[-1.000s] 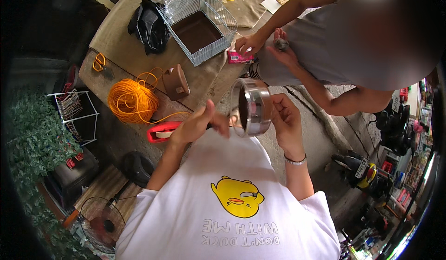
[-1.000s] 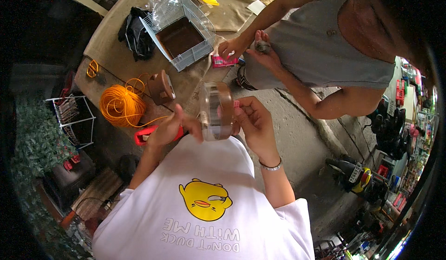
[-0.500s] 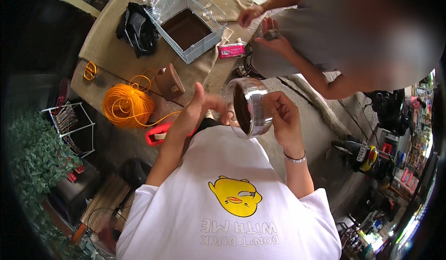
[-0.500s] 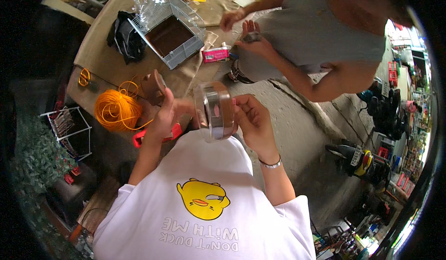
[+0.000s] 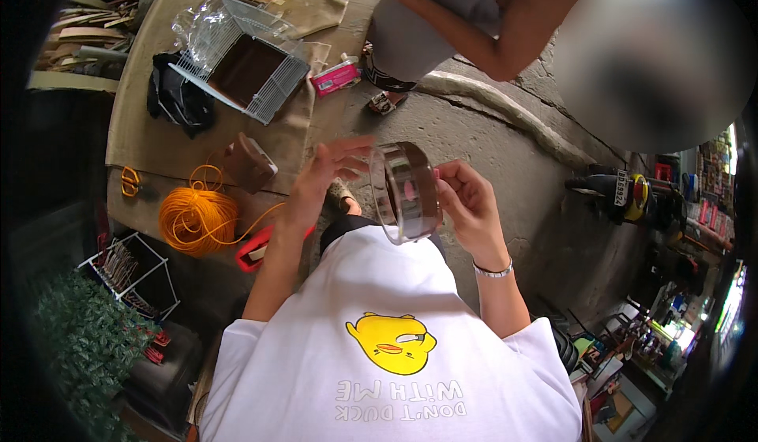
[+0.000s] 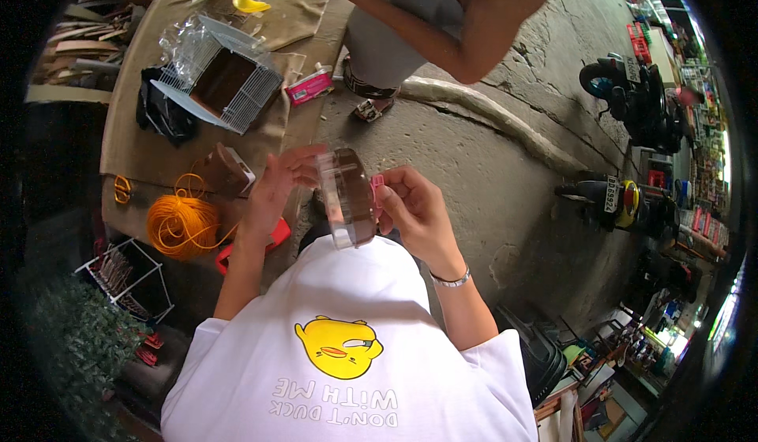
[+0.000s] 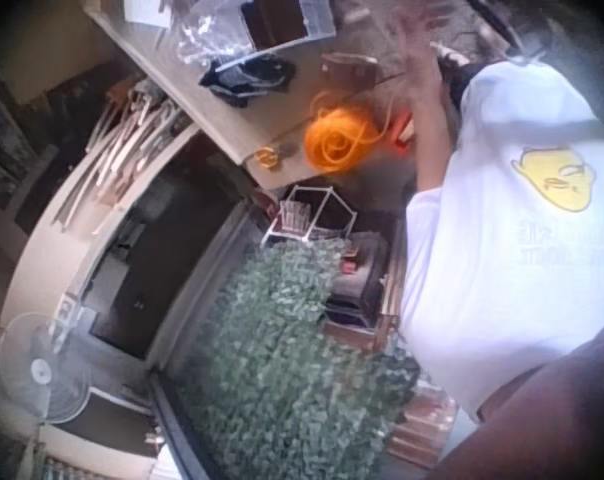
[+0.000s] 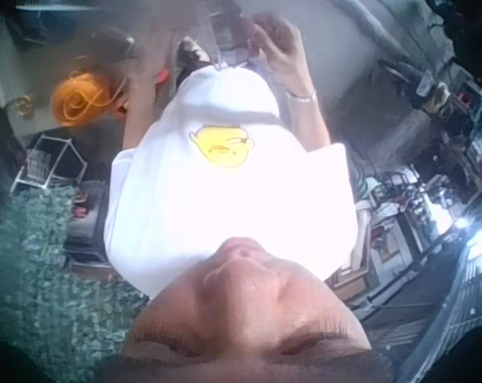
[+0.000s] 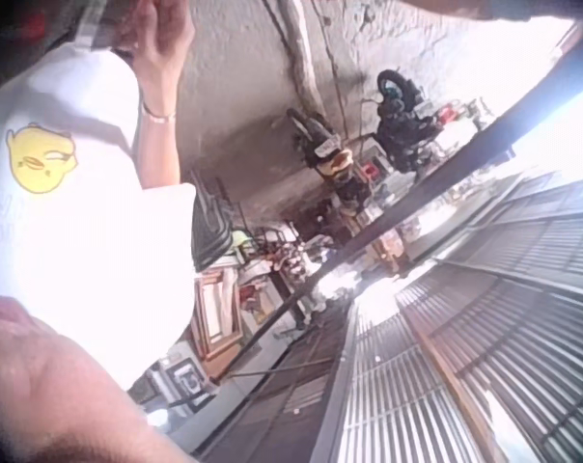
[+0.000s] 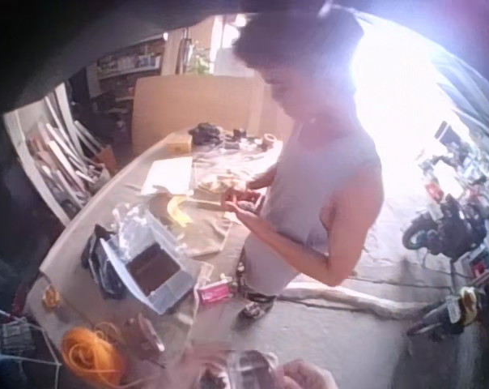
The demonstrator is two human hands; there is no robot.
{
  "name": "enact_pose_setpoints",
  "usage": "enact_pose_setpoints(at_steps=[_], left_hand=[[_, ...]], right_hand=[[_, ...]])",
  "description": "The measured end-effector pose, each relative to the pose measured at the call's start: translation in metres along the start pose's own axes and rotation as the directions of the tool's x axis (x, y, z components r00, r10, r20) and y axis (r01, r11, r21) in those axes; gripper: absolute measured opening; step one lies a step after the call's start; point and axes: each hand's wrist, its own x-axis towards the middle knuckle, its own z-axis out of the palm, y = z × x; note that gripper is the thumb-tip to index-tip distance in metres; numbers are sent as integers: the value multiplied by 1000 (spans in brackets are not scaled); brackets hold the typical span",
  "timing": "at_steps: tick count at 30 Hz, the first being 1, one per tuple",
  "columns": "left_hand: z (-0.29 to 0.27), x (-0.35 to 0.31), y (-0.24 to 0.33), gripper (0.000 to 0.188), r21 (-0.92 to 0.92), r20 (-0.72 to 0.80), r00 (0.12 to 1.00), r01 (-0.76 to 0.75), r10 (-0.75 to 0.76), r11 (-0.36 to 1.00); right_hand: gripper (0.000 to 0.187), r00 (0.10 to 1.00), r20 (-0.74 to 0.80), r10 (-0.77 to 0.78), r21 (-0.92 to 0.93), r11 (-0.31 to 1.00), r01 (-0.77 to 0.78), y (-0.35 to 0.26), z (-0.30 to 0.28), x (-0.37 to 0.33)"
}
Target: The person assembles a small wire pet cage by inserting pink plastic connectors into the frame. They use a utility knife to trim a pink plastic piece and apply glue to it. A second person stands nearby and handles a wooden disc and other items on the table.
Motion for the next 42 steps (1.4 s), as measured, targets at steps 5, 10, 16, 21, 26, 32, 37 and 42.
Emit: enact_pose_setpoints(at_steps=[5, 10, 16, 21, 26, 32, 37, 42], left_hand=[[77, 36, -21, 94, -84, 173, 985, 35, -20, 996], [136, 76, -51, 107, 118, 587, 799, 74, -129, 990], [261, 139, -110, 67, 214, 457, 869, 99, -189, 972], [369, 191, -133, 37, 104, 431, 901, -2, -43, 995], [432, 209, -121, 31, 259, 412, 907, -210, 89, 943], [464, 270, -124, 36, 133, 464, 872, -245, 159, 960], [490, 338, -124, 46, -67, 565, 784, -269, 259, 961], [466, 414, -141, 52, 10, 646, 756, -149, 107, 989]], right_hand=[[16, 990, -121, -71, 91, 992, 82, 6, -62, -23], [18, 941, -289, -177, 136, 965, 224, 2, -162, -70], [17, 888, -411, -204, 19, 973, 232, -10, -304, -136], [17, 833, -525, -176, 6, 978, 210, -11, -386, -183], [24, 802, -577, -152, 62, 971, 229, -8, -433, -199], [25, 805, -589, -76, 141, 971, 194, -13, -467, -183], [25, 777, -628, -42, 138, 977, 165, -19, -498, -147], [19, 732, -675, -93, -7, 993, 120, -40, -530, -81]])
